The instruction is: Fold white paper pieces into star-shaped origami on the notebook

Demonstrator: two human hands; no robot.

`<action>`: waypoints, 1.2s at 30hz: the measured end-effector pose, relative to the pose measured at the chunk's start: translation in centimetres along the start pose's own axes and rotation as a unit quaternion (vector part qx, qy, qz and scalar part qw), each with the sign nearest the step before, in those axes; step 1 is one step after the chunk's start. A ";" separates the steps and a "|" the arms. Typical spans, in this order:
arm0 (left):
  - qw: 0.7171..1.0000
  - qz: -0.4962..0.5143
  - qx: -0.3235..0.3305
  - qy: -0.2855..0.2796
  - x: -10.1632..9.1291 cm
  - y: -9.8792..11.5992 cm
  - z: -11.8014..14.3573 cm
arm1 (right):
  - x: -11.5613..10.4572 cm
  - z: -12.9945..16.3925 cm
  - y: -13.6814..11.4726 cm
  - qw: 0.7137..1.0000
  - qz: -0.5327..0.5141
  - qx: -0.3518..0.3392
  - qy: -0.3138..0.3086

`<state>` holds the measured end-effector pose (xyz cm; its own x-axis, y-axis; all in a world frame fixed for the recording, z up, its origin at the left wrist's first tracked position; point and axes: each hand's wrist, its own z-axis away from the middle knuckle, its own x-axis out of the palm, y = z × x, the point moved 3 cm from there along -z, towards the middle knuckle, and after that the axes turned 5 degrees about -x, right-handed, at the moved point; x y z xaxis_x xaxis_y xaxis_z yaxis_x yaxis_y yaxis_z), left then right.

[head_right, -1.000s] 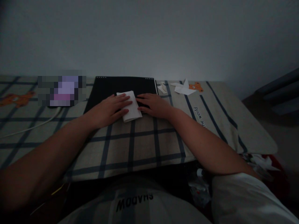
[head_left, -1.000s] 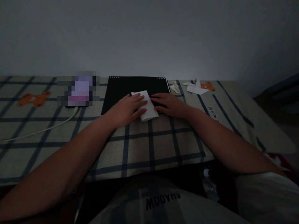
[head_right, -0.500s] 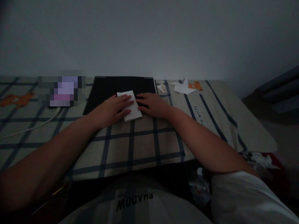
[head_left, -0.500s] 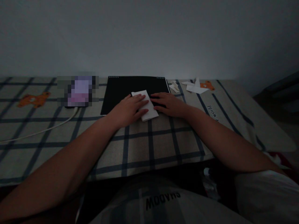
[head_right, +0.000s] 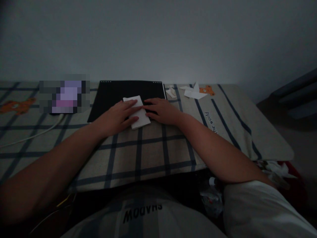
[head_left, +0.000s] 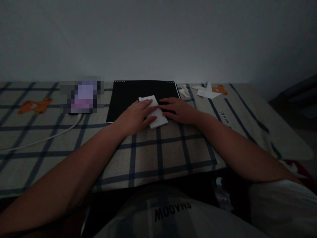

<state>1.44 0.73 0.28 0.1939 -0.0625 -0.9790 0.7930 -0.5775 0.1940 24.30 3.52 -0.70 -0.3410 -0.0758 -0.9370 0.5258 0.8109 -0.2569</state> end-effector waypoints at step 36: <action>1.000 -0.020 -0.012 -0.020 0.3 0.3 0.0 | 0.5 -3.7 0.3 0.992 0.106 0.064 0.007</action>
<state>1.72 0.59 0.04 0.1386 -0.0719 -0.9877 0.8134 -0.5607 0.1550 21.42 5.89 -0.38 -0.2222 0.0967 -0.9702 0.6807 0.7278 -0.0833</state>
